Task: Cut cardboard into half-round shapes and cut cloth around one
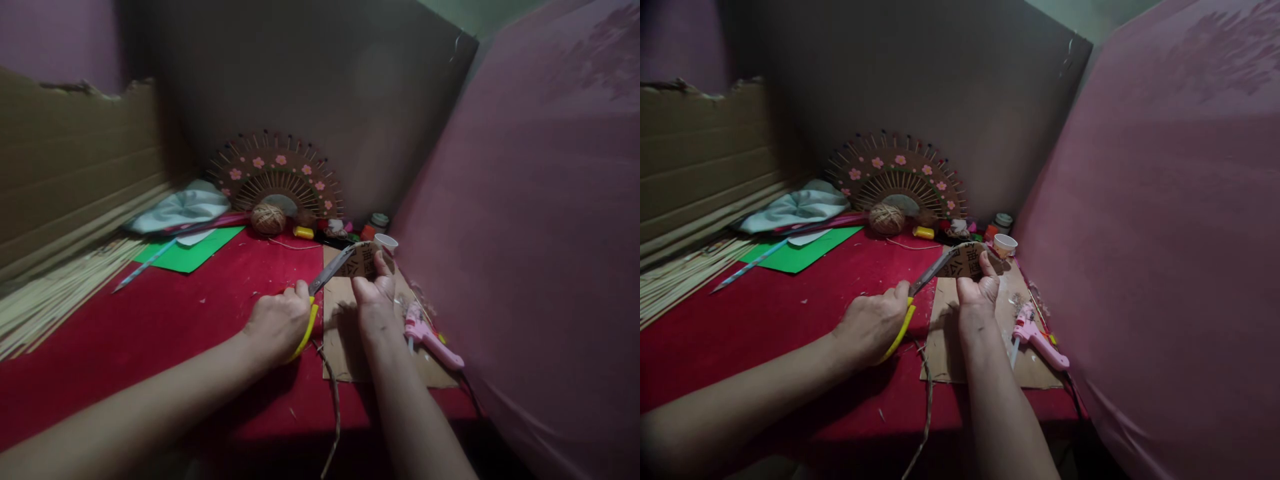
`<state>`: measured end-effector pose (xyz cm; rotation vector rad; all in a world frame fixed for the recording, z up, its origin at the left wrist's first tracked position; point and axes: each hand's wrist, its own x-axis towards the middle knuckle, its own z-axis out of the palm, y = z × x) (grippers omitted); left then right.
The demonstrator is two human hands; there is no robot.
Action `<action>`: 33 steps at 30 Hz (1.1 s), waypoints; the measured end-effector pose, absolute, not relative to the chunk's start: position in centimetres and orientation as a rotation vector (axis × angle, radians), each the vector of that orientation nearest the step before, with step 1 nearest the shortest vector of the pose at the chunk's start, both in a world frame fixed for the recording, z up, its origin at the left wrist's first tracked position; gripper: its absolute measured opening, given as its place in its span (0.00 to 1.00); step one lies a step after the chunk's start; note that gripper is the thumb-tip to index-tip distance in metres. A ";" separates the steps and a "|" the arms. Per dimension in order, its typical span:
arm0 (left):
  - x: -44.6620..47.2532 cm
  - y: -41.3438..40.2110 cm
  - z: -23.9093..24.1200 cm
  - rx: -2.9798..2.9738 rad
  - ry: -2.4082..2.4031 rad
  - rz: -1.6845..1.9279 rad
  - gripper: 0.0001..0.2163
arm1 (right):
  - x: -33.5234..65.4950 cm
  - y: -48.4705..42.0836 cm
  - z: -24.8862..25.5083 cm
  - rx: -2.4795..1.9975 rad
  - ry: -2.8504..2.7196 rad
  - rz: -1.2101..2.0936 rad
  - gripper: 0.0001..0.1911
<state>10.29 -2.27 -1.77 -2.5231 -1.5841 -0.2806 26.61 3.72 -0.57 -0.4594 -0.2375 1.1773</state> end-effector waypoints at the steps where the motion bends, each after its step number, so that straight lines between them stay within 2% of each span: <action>1: 10.3 -2.2 -1.8 -2.523 -1.573 -0.286 0.13 | 26.6 3.7 -0.6 -0.461 -0.235 1.183 0.10; 7: 10.1 -2.1 -2.2 -2.540 -1.549 -0.296 0.12 | 26.6 3.6 -0.6 -0.462 -0.275 1.175 0.11; 13: 9.4 -1.7 -2.1 -2.626 -1.580 -0.358 0.09 | 26.9 4.1 -1.0 -0.507 -0.315 1.160 0.07; 15: 9.0 -1.0 -2.2 -2.639 -1.657 -0.603 0.11 | 26.9 4.1 -1.1 -0.506 -0.287 1.163 0.05; 20: 8.2 0.8 -2.1 -2.749 -1.755 -1.582 0.16 | 25.2 3.5 -0.8 -0.509 -0.292 1.280 0.05; 24: 8.2 0.9 -1.9 -2.711 -1.738 -2.106 0.20 | 23.1 2.4 -0.9 -0.484 -0.322 1.388 0.06; 28: 8.3 0.5 -1.8 -2.601 -1.792 -2.308 0.23 | 21.5 1.1 -0.8 -0.401 -0.415 1.374 0.10; 33: 8.1 0.2 -1.0 -2.658 -1.908 -2.110 0.22 | 20.7 -0.3 0.0 -0.393 -0.570 1.281 0.10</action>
